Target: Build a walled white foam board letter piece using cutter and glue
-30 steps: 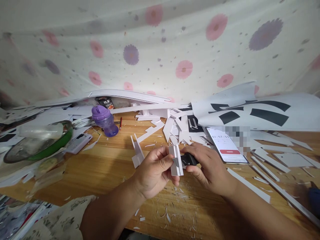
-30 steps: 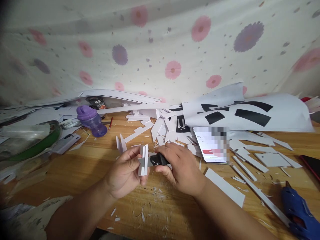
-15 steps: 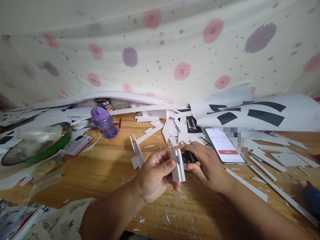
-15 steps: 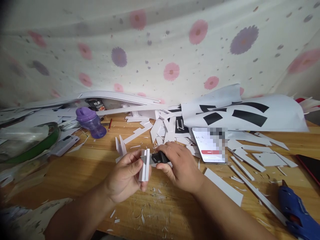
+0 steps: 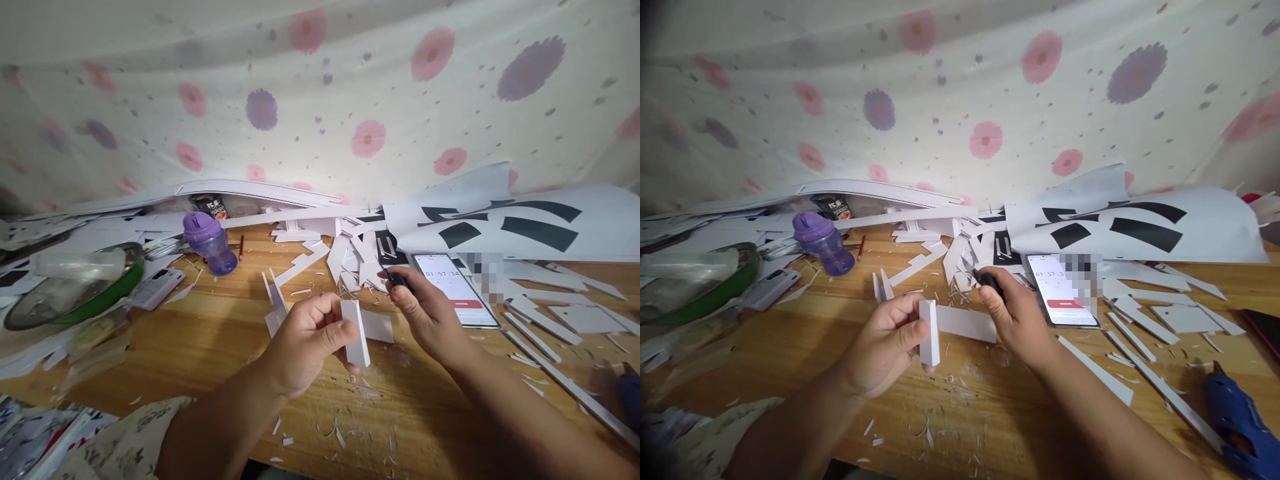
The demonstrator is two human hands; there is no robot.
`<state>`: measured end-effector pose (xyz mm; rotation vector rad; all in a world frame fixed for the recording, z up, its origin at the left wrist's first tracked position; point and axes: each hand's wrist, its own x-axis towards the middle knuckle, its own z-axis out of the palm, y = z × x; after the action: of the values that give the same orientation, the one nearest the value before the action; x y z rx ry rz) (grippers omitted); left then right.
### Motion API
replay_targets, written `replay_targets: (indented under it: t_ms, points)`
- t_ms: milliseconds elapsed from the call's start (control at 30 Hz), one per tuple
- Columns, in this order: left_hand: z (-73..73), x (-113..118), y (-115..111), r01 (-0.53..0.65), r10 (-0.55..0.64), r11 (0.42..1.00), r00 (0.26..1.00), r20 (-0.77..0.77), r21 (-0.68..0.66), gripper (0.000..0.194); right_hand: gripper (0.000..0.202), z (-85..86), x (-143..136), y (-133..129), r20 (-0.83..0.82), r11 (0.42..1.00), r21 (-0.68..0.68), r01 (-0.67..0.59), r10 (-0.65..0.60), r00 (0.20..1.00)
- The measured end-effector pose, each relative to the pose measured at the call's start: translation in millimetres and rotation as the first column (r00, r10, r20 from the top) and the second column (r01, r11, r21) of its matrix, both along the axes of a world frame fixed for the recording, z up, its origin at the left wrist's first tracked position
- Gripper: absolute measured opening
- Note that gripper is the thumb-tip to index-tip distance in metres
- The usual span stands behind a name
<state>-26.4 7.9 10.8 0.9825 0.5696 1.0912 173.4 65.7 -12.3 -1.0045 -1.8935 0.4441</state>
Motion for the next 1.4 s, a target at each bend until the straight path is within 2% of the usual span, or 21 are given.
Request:
replay_targets:
  t_ms: [167, 400, 467, 633, 767, 867, 1000, 1100, 1200, 1333, 1400]
  points:
    - [-3.8, 0, 4, -0.061, 0.065, 0.997, 0.992, -0.106, 0.044, 0.029, 0.032, 2.4, -10, -14, -0.026, 0.984, -0.067, -0.168, 0.166, 0.986]
    - [-3.7, 1, 6, -0.057, 0.059, 0.998, 0.994, -0.091, 0.028, 0.029, 0.025, 12.0, -12, -24, 0.028, 0.961, 0.085, -0.263, 0.262, 0.965]
    - [-3.9, 1, 6, -0.070, 0.073, 0.997, 0.993, -0.098, 0.040, 0.029, 0.025, 12.2, -13, -24, -0.018, 0.968, 0.051, -0.245, 0.246, 0.969]
    - [-7.9, -1, 10, -0.208, 0.226, 0.969, 0.966, -0.130, 0.135, 0.024, 0.026, 10.1, -16, -26, -0.139, 0.958, -0.112, -0.265, 0.249, 0.959]
    - [-10.3, 0, 10, -0.283, 0.323, 0.934, 0.931, -0.172, 0.220, 0.022, 0.025, 12.7, -26, -33, -0.299, 0.902, -0.258, -0.346, 0.266, 0.917]
    - [-9.0, 3, 5, -0.322, 0.393, 0.902, 0.888, -0.238, 0.288, 0.020, 0.026, 15.6, -36, -38, -0.384, 0.861, -0.344, -0.374, 0.235, 0.893]
    - [-5.3, 7, 1, -0.349, 0.468, 0.855, 0.839, -0.278, 0.384, 0.017, 0.027, 17.9, -40, -41, -0.382, 0.870, -0.377, -0.319, 0.168, 0.909]
    - [-3.4, 7, 2, -0.352, 0.506, 0.824, 0.809, -0.298, 0.443, 0.016, 0.027, 17.5, -36, -38, -0.384, 0.873, -0.374, -0.314, 0.162, 0.909]
    - [-2.5, 6, 5, -0.296, 0.433, 0.859, 0.854, -0.287, 0.418, 0.015, 0.025, 15.2, -32, -34, -0.483, 0.802, -0.444, -0.399, 0.161, 0.861]
    - [-3.7, 7, 5, -0.126, 0.195, 0.939, 0.962, -0.193, 0.321, 0.016, 0.029, 12.2, -28, -31, -0.691, 0.624, -0.482, -0.615, 0.162, 0.705]
    - [-5.2, 10, 2, -0.050, 0.097, 0.963, 0.981, -0.167, 0.265, 0.022, 0.029, 12.0, -29, -32, -0.755, 0.565, -0.454, -0.689, 0.166, 0.634]
